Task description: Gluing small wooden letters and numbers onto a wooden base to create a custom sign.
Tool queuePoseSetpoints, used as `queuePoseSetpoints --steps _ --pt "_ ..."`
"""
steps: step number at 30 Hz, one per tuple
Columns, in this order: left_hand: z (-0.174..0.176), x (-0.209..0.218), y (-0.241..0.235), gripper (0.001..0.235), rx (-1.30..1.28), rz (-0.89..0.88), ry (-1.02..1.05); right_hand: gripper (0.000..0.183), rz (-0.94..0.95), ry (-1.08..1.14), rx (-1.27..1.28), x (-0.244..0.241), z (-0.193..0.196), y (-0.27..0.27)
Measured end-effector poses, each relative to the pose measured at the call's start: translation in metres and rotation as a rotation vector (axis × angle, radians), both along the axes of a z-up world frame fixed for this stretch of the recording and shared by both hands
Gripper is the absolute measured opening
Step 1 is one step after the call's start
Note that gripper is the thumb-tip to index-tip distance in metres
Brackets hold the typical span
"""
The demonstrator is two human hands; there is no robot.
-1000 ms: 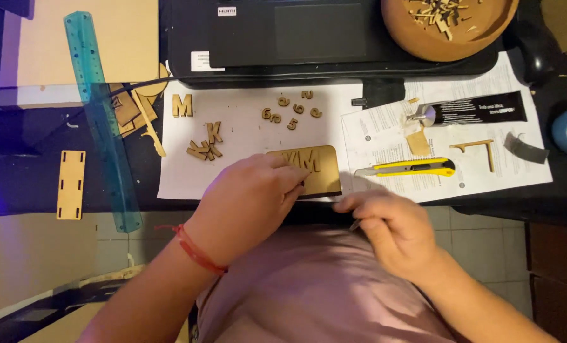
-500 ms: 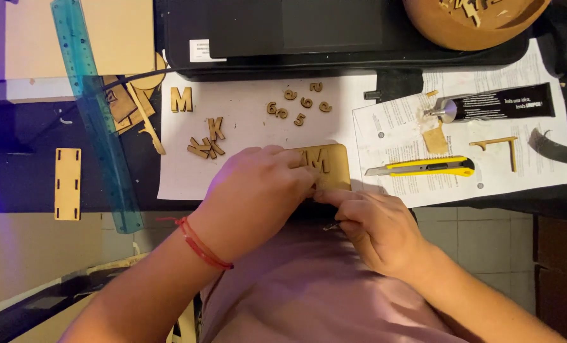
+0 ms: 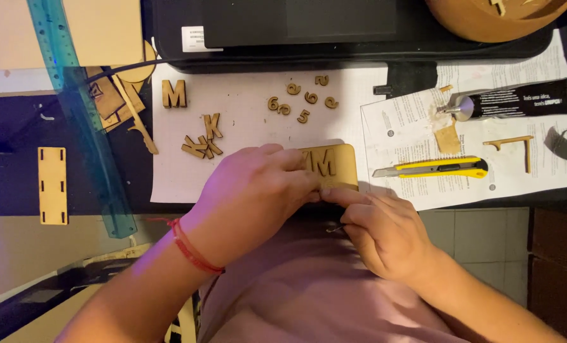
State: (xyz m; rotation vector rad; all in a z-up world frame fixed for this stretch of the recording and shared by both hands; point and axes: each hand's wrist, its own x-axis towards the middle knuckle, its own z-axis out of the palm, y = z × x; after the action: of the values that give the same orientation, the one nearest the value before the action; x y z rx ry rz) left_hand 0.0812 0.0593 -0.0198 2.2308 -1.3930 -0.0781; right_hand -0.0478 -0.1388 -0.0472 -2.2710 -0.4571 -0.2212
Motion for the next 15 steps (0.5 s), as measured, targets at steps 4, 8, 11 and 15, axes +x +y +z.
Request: queuePoseSetpoints --steps 4,8,11,15 --pt "0.007 0.003 0.009 0.014 0.024 -0.028 0.067 0.013 -0.004 0.017 -0.043 -0.001 0.001 0.000" --pt "0.005 0.006 0.018 0.011 -0.201 -0.033 0.171 0.015 -0.053 0.051 -0.098 -0.004 0.000 0.000" --pt "0.002 0.008 0.020 0.021 -0.299 -0.045 0.171 0.014 -0.043 0.027 -0.099 -0.003 0.006 -0.001" --pt "-0.004 0.011 0.020 0.029 -0.388 -0.088 0.156 0.027 0.046 -0.032 -0.076 -0.001 0.010 0.000"
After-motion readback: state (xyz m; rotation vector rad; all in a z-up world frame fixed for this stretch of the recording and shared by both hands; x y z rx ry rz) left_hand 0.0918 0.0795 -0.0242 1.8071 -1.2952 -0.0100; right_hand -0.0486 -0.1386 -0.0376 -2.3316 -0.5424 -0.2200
